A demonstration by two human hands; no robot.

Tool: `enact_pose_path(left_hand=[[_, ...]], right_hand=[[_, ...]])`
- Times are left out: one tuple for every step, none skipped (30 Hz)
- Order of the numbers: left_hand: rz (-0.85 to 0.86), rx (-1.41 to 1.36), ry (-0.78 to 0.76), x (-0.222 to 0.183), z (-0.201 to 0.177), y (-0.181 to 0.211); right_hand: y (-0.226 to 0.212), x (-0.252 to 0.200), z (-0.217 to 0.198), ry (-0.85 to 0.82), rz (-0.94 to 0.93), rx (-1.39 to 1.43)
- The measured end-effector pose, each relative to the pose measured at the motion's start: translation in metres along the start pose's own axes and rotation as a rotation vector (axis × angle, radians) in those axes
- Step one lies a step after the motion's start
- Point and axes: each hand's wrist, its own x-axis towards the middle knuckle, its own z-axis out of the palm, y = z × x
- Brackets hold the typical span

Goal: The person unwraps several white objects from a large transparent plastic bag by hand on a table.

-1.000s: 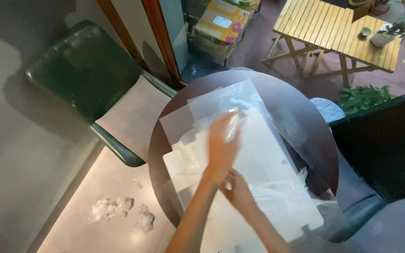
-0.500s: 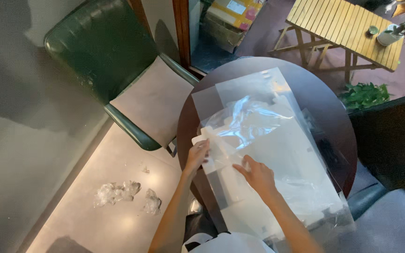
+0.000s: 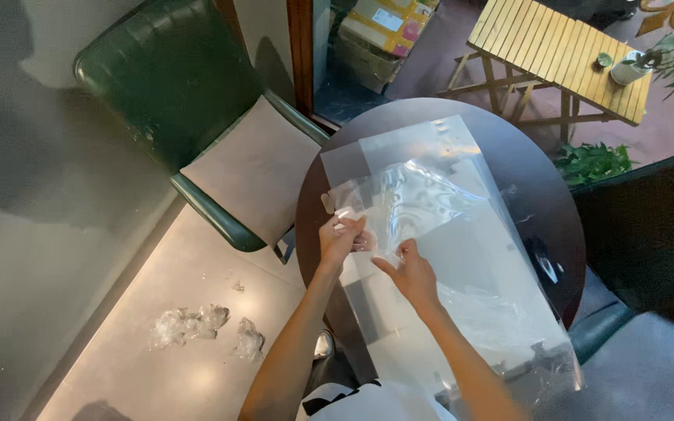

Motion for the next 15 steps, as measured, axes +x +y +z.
enact_pose_path(left_hand=[[0.009, 0.007, 0.019, 0.006, -0.001, -0.001], [0.011, 0.009, 0.017, 0.005, 0.002, 0.003], [-0.006, -0.017, 0.052, 0.004, 0.003, 0.008], [-0.024, -0.044, 0.088, 0.003, 0.004, 0.014], [-0.022, -0.040, 0.086, 0.004, 0.003, 0.019], [-0.043, -0.054, 0.111, 0.006, 0.002, 0.024], [-0.065, -0.069, 0.135, 0.007, 0.003, 0.028], [-0.064, -0.067, 0.131, 0.006, 0.003, 0.035], [-0.072, -0.106, 0.108, 0.005, 0.004, 0.042], [-0.081, -0.145, 0.084, 0.005, 0.005, 0.048], [-0.081, -0.145, 0.081, 0.005, 0.006, 0.056], [-0.080, -0.108, 0.058, 0.004, 0.006, 0.064], [-0.079, -0.071, 0.040, 0.002, 0.004, 0.072], [-0.079, -0.070, 0.041, -0.002, 0.008, 0.075], [-0.064, -0.044, 0.030, -0.005, 0.011, 0.079]], right_hand=[[-0.008, 0.001, -0.001, 0.010, -0.017, -0.070], [-0.007, 0.000, 0.001, 0.013, -0.017, -0.068], [-0.007, -0.001, 0.004, 0.045, -0.094, 0.001], [-0.008, -0.001, 0.007, 0.077, -0.171, 0.071], [-0.001, 0.001, 0.014, 0.079, -0.170, 0.074], [0.006, 0.003, 0.021, 0.088, -0.274, 0.136], [0.014, 0.005, 0.026, 0.099, -0.377, 0.195], [0.016, -0.004, 0.030, 0.103, -0.376, 0.196], [0.019, -0.013, 0.033, 0.053, -0.436, 0.184], [0.022, -0.022, 0.036, 0.003, -0.496, 0.172], [0.016, -0.034, 0.031, 0.007, -0.495, 0.172], [0.011, -0.046, 0.027, -0.060, -0.413, 0.227], [0.005, -0.060, 0.024, -0.131, -0.330, 0.283], [-0.016, -0.069, 0.010, -0.132, -0.330, 0.284], [-0.039, -0.079, -0.002, -0.193, -0.190, 0.162]])
